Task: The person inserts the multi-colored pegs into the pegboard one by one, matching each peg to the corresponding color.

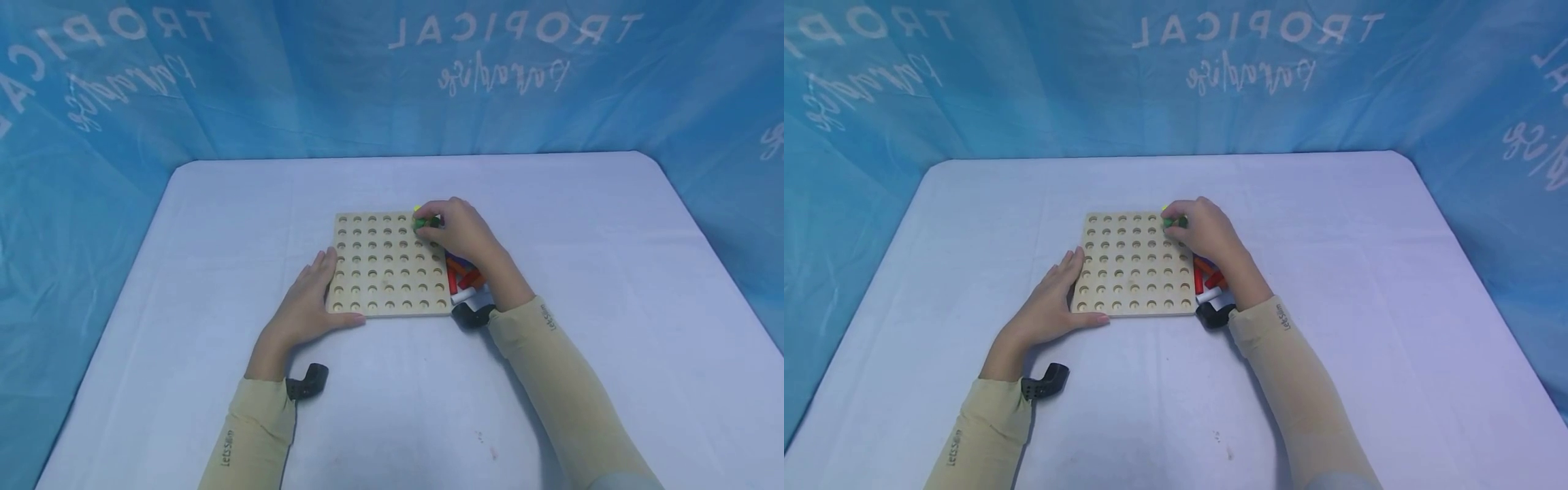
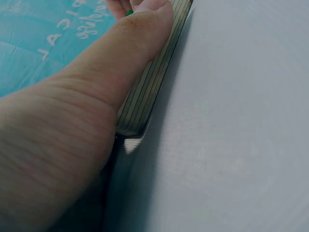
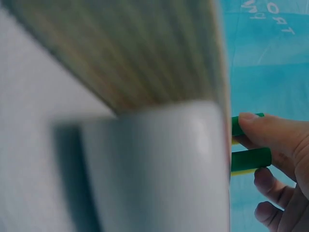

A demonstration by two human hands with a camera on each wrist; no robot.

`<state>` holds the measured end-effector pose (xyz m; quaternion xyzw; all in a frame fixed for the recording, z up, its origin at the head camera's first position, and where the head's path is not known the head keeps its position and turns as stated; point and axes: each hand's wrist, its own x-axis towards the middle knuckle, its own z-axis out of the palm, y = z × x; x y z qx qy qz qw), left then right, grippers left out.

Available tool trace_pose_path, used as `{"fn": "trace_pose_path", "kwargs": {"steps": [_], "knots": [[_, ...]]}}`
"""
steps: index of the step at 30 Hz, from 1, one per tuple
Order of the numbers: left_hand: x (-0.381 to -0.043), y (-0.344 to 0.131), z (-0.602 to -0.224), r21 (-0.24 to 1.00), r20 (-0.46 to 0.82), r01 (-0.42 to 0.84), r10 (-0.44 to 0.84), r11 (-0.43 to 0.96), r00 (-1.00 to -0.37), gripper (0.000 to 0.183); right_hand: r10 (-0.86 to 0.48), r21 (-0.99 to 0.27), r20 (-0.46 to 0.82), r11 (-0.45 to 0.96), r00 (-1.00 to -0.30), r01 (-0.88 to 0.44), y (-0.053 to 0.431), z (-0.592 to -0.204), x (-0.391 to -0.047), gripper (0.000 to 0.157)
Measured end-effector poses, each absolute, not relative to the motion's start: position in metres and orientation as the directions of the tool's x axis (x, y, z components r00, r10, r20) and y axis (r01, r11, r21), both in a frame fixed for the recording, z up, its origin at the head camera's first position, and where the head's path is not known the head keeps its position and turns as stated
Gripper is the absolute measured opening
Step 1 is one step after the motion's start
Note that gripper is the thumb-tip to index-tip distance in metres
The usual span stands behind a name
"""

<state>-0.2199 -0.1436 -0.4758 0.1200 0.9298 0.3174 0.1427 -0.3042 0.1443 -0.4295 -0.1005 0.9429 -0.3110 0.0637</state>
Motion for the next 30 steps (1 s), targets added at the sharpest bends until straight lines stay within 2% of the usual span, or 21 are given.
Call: {"fn": "trace_pose_path", "kwargs": {"steps": [9, 19, 24, 30], "knots": [[-0.218, -0.140, -0.474, 0.625, -0.196, 0.117, 0.300, 0.771, -0.934, 0.133, -0.233, -0.617, -0.037, 0.770, -0.972, -0.161, 0.150, -0.426, -0.302, 0.040], [-0.217, -0.140, -0.472, 0.631, -0.206, 0.092, 0.281, 0.770, -0.937, 0.137, -0.118, -0.618, 0.043, 0.777, -0.992, -0.120, 0.181, -0.409, -0.299, 0.037], [-0.217, -0.140, -0.473, 0.628, -0.212, 0.084, 0.274, 0.774, -0.938, 0.138, -0.100, -0.590, -0.043, 0.805, -0.994, -0.055, 0.195, -0.411, -0.295, 0.038], [-0.216, -0.139, -0.473, 0.636, -0.212, 0.081, 0.275, 0.768, -0.938, 0.138, -0.162, -0.530, -0.166, 0.846, -0.973, -0.051, 0.202, -0.421, -0.292, 0.038]]}}
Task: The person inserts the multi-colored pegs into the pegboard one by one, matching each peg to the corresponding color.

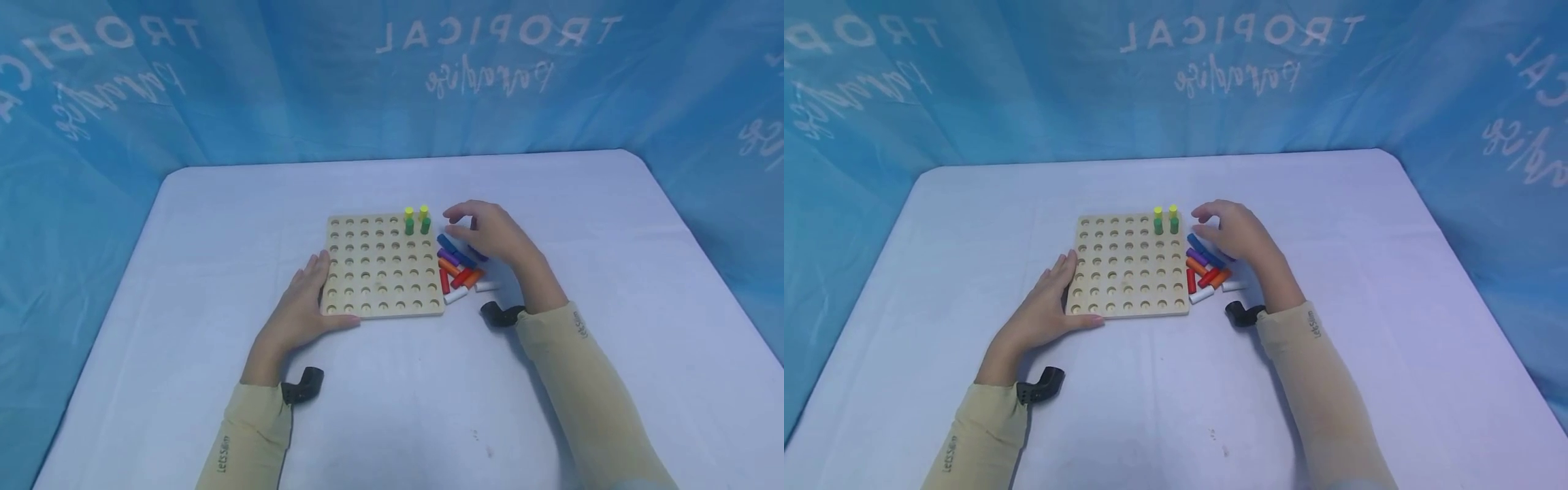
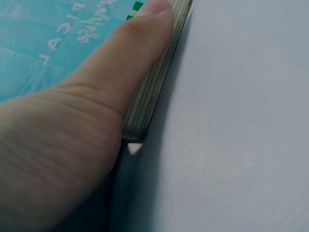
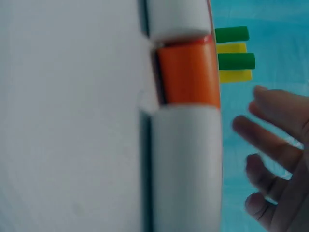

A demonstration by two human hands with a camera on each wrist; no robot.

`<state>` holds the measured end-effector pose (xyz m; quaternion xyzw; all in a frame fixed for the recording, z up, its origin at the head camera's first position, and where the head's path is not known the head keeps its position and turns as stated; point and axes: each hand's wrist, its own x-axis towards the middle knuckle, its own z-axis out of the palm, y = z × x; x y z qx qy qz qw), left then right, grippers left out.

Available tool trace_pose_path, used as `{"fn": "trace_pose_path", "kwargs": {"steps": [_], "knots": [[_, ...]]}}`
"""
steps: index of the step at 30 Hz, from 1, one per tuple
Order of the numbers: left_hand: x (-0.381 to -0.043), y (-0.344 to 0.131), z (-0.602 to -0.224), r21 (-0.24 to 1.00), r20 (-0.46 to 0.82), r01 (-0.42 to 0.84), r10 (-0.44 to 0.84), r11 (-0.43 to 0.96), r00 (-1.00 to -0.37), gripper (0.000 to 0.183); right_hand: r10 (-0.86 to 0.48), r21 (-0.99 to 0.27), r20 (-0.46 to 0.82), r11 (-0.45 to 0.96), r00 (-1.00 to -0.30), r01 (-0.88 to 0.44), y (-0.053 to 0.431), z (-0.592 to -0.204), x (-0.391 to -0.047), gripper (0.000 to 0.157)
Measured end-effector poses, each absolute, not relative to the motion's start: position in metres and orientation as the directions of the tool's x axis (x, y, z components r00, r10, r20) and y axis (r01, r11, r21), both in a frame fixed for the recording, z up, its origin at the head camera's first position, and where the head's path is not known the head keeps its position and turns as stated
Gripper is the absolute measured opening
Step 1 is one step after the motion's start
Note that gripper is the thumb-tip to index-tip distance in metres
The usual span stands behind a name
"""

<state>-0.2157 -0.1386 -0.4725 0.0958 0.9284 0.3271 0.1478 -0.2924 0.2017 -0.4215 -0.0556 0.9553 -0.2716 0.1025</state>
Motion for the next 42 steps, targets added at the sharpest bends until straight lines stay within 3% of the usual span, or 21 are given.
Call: {"fn": "trace_pose_path", "kwargs": {"steps": [14, 32, 42], "knots": [[-0.215, -0.137, -0.471, 0.632, -0.204, 0.084, 0.270, 0.770, -0.941, 0.139, -0.190, -0.456, -0.286, 0.889, -0.939, -0.041, 0.195, -0.431, -0.294, 0.043], [-0.214, -0.138, -0.472, 0.629, -0.194, 0.092, 0.270, 0.772, -0.943, 0.138, -0.177, -0.373, -0.249, 0.925, -0.952, -0.074, 0.189, -0.434, -0.293, 0.039], [-0.215, -0.137, -0.475, 0.627, -0.197, 0.095, 0.275, 0.774, -0.941, 0.137, -0.168, -0.431, -0.213, 0.900, -0.963, -0.061, 0.192, -0.435, -0.294, 0.041]]}}
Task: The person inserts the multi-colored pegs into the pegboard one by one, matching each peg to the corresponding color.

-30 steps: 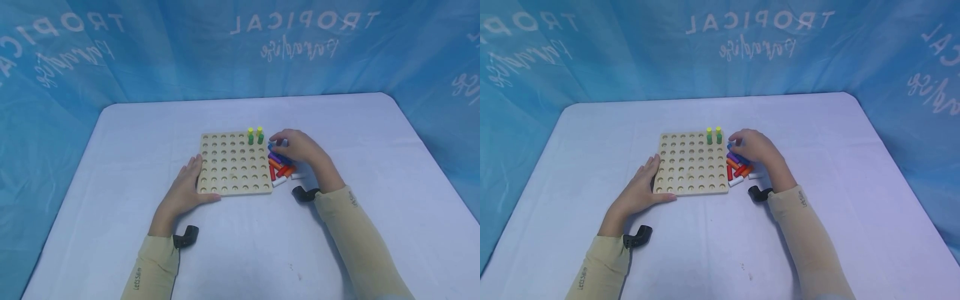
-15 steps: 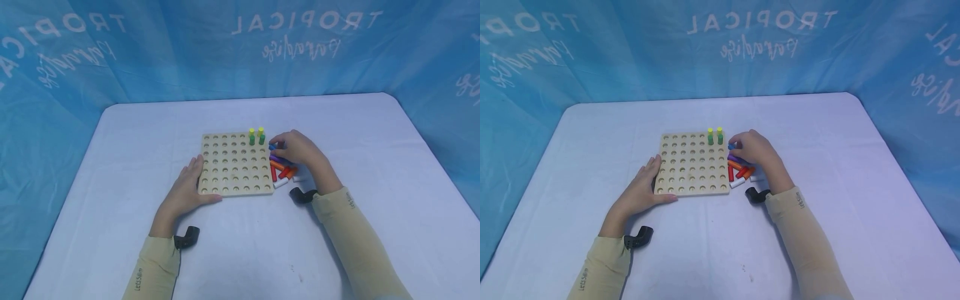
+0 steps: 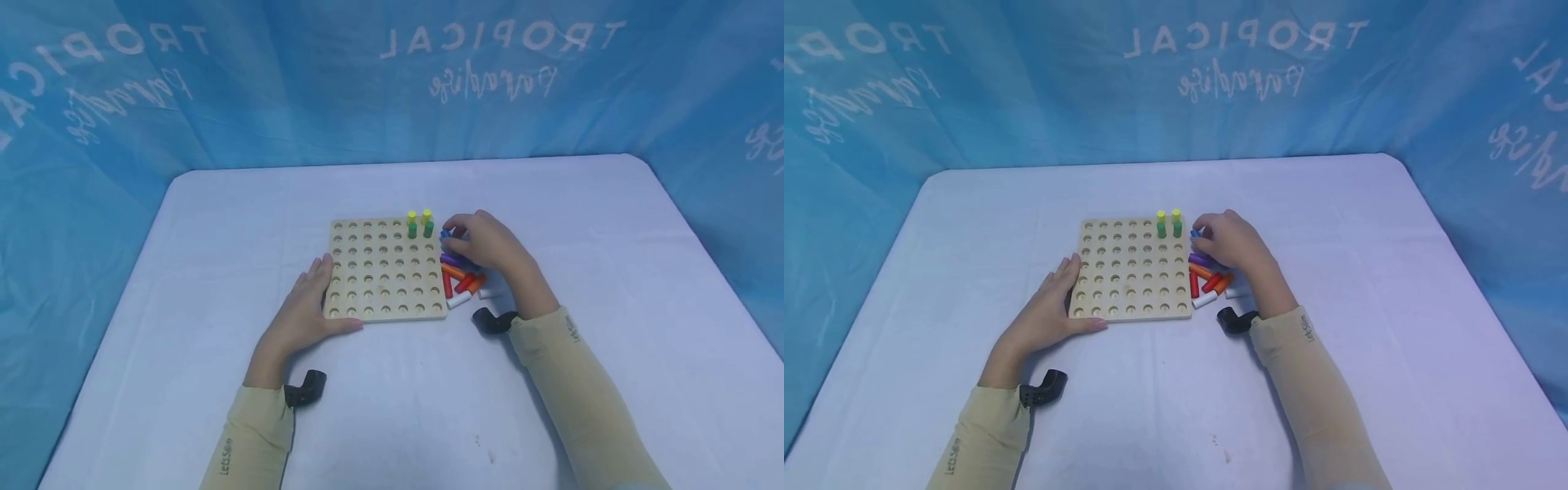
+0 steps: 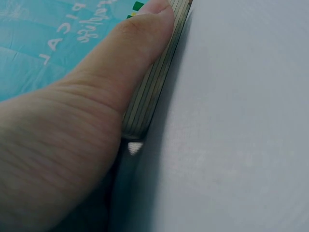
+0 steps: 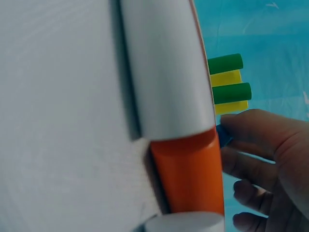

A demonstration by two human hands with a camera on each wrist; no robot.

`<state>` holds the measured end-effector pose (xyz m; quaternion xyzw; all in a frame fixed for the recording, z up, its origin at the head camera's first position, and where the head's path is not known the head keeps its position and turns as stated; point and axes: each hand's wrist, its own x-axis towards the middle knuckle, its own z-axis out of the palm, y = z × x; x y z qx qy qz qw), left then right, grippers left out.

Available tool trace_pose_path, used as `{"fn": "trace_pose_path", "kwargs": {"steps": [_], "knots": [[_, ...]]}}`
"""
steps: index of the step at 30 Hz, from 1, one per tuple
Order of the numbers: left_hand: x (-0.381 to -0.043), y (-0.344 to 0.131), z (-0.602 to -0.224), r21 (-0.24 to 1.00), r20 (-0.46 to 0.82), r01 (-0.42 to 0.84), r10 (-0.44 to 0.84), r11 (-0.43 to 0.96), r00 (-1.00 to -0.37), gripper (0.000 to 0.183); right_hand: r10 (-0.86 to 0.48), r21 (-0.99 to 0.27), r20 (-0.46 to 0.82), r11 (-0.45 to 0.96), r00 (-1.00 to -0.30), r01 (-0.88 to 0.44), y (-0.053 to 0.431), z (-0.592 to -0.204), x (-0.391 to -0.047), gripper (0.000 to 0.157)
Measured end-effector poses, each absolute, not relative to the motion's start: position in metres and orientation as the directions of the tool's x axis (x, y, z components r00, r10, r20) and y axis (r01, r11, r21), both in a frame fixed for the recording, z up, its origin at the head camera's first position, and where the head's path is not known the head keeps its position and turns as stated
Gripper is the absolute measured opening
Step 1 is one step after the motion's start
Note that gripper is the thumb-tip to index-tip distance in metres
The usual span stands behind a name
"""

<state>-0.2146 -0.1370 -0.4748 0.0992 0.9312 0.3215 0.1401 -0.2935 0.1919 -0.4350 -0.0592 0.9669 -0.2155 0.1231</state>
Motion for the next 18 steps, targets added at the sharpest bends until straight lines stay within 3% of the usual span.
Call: {"fn": "trace_pose_path", "kwargs": {"steps": [18], "knots": [[-0.213, -0.140, -0.473, 0.636, -0.198, 0.083, 0.267, 0.767, -0.943, 0.136, -0.135, -0.524, -0.106, 0.850, -0.985, -0.060, 0.191, -0.420, -0.289, 0.036]]}}
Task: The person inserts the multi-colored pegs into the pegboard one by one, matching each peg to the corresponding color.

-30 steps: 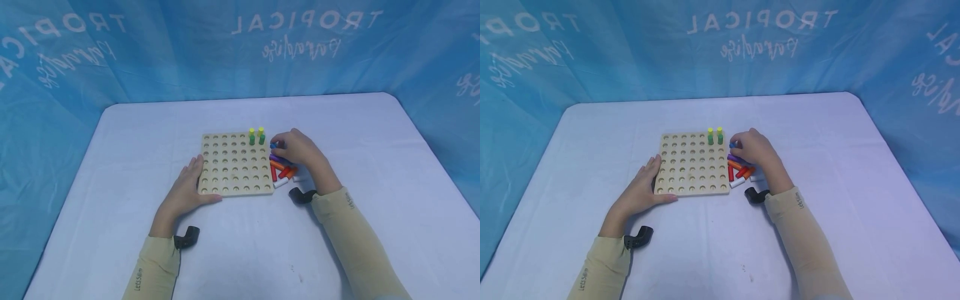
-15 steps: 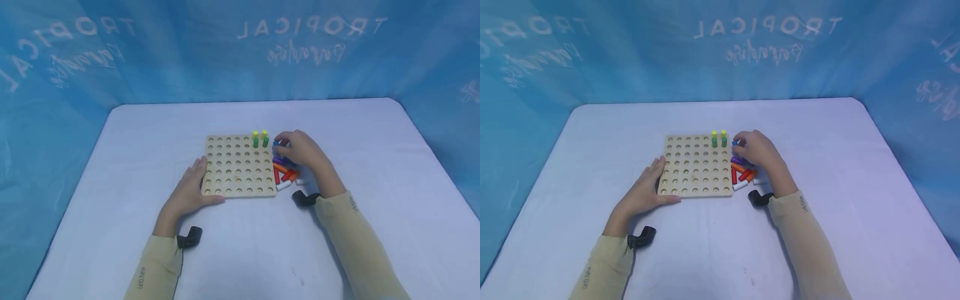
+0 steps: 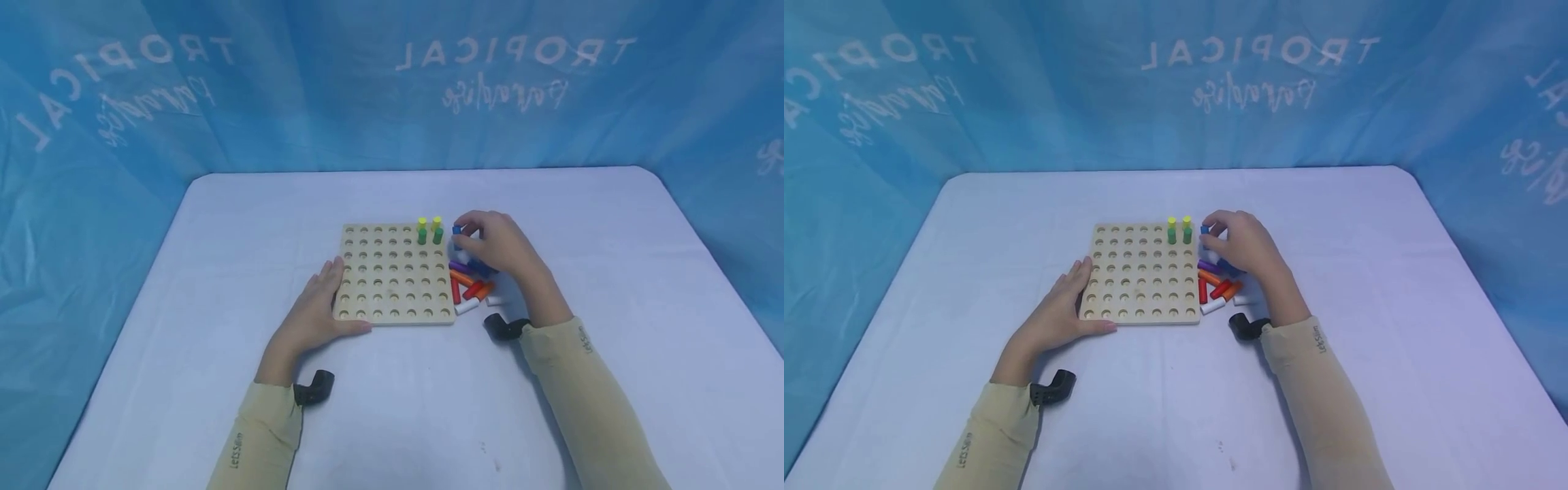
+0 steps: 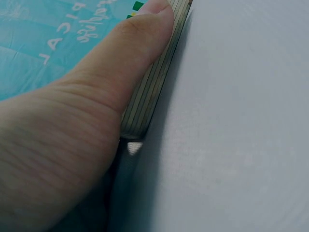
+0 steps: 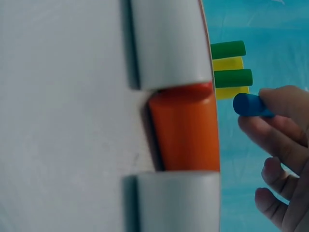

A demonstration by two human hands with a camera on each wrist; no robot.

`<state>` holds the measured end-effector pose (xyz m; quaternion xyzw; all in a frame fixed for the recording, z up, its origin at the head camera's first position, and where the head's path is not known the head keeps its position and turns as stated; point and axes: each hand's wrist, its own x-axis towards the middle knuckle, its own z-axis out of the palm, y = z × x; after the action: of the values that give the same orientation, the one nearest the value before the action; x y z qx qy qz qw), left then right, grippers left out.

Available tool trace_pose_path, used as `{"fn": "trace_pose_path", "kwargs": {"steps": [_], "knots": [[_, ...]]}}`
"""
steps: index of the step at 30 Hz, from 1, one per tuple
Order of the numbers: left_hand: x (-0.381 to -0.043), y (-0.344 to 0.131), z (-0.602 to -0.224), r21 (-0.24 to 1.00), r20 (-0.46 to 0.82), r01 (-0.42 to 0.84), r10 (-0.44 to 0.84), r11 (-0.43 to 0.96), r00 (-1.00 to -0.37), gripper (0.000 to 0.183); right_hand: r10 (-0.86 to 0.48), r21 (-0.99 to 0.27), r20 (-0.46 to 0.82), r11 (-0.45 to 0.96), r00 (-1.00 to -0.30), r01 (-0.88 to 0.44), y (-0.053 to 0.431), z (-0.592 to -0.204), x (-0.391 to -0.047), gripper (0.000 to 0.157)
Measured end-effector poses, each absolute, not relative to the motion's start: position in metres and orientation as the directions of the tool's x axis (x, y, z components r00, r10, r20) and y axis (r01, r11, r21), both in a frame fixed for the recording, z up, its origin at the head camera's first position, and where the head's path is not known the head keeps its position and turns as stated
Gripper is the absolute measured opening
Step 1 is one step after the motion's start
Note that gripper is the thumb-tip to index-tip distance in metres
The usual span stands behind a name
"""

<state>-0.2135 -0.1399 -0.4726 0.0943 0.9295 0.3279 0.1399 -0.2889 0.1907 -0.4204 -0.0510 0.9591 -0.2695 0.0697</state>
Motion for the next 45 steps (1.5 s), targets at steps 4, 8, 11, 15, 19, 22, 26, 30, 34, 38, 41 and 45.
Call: {"fn": "trace_pose_path", "kwargs": {"steps": [4, 8, 11, 15, 19, 22, 26, 30, 34, 38, 41, 45], "knots": [[-0.213, -0.141, -0.473, 0.629, -0.200, 0.083, 0.263, 0.773, -0.944, 0.136, -0.135, -0.546, -0.088, 0.835, -0.987, -0.066, 0.189, -0.419, -0.289, 0.030], [-0.214, -0.142, -0.473, 0.628, -0.191, 0.098, 0.274, 0.772, -0.943, 0.136, -0.133, -0.571, -0.083, 0.819, -0.988, -0.062, 0.188, -0.418, -0.289, 0.027], [-0.214, -0.142, -0.472, 0.629, -0.189, 0.105, 0.282, 0.770, -0.941, 0.135, -0.137, -0.574, -0.087, 0.816, -0.987, -0.062, 0.188, -0.418, -0.289, 0.027], [-0.214, -0.142, -0.472, 0.629, -0.187, 0.107, 0.284, 0.770, -0.940, 0.135, -0.138, -0.576, -0.093, 0.816, -0.986, -0.059, 0.188, -0.418, -0.289, 0.028], [-0.215, -0.142, -0.472, 0.632, -0.183, 0.112, 0.288, 0.767, -0.940, 0.135, -0.135, -0.576, -0.092, 0.816, -0.987, -0.058, 0.187, -0.417, -0.289, 0.029], [-0.215, -0.142, -0.471, 0.631, -0.186, 0.111, 0.289, 0.768, -0.939, 0.134, -0.146, -0.580, -0.087, 0.812, -0.985, -0.069, 0.186, -0.416, -0.288, 0.030], [-0.215, -0.142, -0.472, 0.627, -0.187, 0.114, 0.291, 0.770, -0.938, 0.134, -0.171, -0.581, -0.072, 0.808, -0.983, -0.098, 0.185, -0.416, -0.288, 0.030], [-0.215, -0.142, -0.472, 0.628, -0.182, 0.121, 0.296, 0.769, -0.938, 0.135, -0.184, -0.572, -0.072, 0.813, -0.980, -0.111, 0.183, -0.418, -0.288, 0.028], [-0.216, -0.142, -0.472, 0.628, -0.184, 0.119, 0.296, 0.769, -0.937, 0.135, -0.194, -0.569, -0.079, 0.814, -0.978, -0.115, 0.181, -0.418, -0.288, 0.027], [-0.216, -0.142, -0.472, 0.626, -0.184, 0.123, 0.299, 0.770, -0.936, 0.134, -0.204, -0.568, -0.082, 0.814, -0.976, -0.123, 0.180, -0.418, -0.287, 0.027], [-0.216, -0.141, -0.472, 0.626, -0.182, 0.127, 0.302, 0.770, -0.936, 0.134, -0.213, -0.567, -0.077, 0.813, -0.974, -0.133, 0.179, -0.419, -0.287, 0.026], [-0.216, -0.141, -0.474, 0.627, -0.184, 0.124, 0.301, 0.769, -0.936, 0.134, -0.228, -0.561, -0.071, 0.814, -0.971, -0.150, 0.179, -0.421, -0.286, 0.024]]}}
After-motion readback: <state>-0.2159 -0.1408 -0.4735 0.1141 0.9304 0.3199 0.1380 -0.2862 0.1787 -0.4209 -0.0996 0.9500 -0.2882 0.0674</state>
